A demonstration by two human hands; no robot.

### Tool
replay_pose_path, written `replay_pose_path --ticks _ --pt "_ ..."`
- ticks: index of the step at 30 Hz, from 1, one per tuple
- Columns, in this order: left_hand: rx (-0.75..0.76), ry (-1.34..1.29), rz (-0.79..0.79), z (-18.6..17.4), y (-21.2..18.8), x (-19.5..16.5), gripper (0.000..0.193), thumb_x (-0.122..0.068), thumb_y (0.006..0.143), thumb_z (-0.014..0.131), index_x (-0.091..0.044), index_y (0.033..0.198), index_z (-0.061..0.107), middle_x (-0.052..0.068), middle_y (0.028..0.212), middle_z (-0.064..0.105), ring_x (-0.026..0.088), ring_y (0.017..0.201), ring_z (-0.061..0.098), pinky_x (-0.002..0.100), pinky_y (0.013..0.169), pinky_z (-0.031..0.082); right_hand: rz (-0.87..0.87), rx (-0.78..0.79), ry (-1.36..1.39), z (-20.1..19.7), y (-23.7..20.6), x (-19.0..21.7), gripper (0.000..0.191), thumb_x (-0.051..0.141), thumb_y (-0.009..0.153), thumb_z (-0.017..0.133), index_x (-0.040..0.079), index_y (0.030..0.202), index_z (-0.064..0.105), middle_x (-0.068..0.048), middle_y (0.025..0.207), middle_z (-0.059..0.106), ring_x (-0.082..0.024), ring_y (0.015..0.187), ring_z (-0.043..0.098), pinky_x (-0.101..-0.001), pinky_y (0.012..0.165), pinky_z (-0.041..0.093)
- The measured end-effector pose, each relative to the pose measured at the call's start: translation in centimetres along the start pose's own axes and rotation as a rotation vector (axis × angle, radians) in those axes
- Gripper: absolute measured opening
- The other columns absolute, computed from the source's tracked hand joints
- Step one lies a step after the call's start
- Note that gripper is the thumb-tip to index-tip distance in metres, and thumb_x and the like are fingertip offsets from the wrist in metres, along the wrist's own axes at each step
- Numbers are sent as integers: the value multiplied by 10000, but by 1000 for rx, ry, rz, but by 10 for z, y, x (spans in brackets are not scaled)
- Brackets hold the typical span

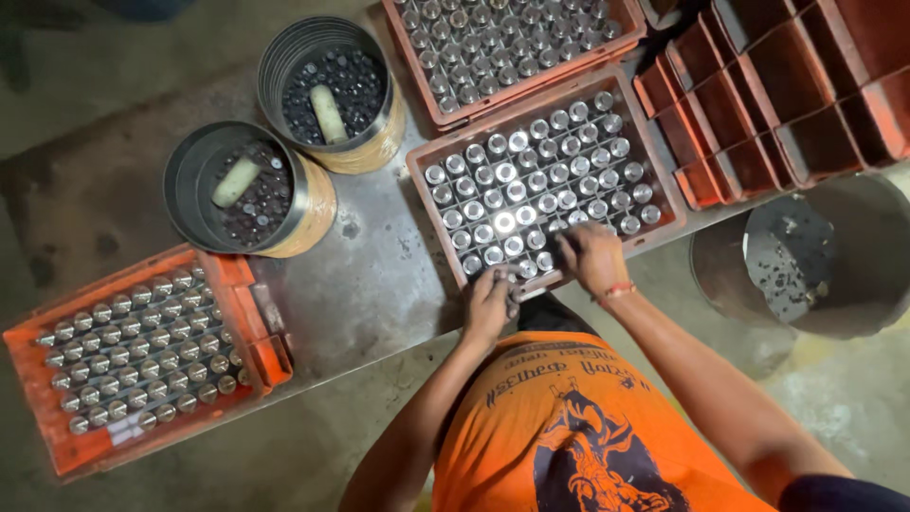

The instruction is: The person repeatedly picks small metal caps from a container and places them into a red plastic crate, filling the compartments one by one. The person occasionally adjusts the crate position and continues the repetitive placement until the crate is full.

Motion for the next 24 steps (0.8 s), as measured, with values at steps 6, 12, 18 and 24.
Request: replay_pose_path --ticks 6,12,18,24 --pt "-5 -62 -17 -6 -13 7 134 -49 972 498 -44 1059 600 36 743 562 95 508 469 228 407 284 -184 140 -105 10 18 -24 194 136 881 690 65 1055 734 -173 919 648 -375 855 654 -477 750 537" --pt "-41 -331 -94 -6 -9 29 282 -195 986 411 -48 1024 649 68 718 593 117 464 487 215 357 272 -299 201 -262 -6 3 4 363 231 904 672 32 1205 714 -163 1017 625 -356 977 610 -460 816 516" --pt "21 -203 -38 23 4 32 160 -123 992 481 -96 1150 486 54 782 573 105 563 497 229 454 352 -223 366 -145 -24 35 17 354 339 899 663 88 1134 747 -159 969 669 -329 926 638 -450 791 513" --pt "-32 45 63 50 -1 6 139 -155 1045 540 -53 1102 465 43 778 596 108 609 506 268 529 405 25 565 649 -23 9 13 255 244 916 742 57 1079 795 -100 862 774 -138 747 673 -287 688 513"
Point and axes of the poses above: each hand's wrist, its own y-axis towards the middle knuckle, its own z-axis out of the palm, x = y × z, the point moved 3 cm from there along y, towards the middle knuckle
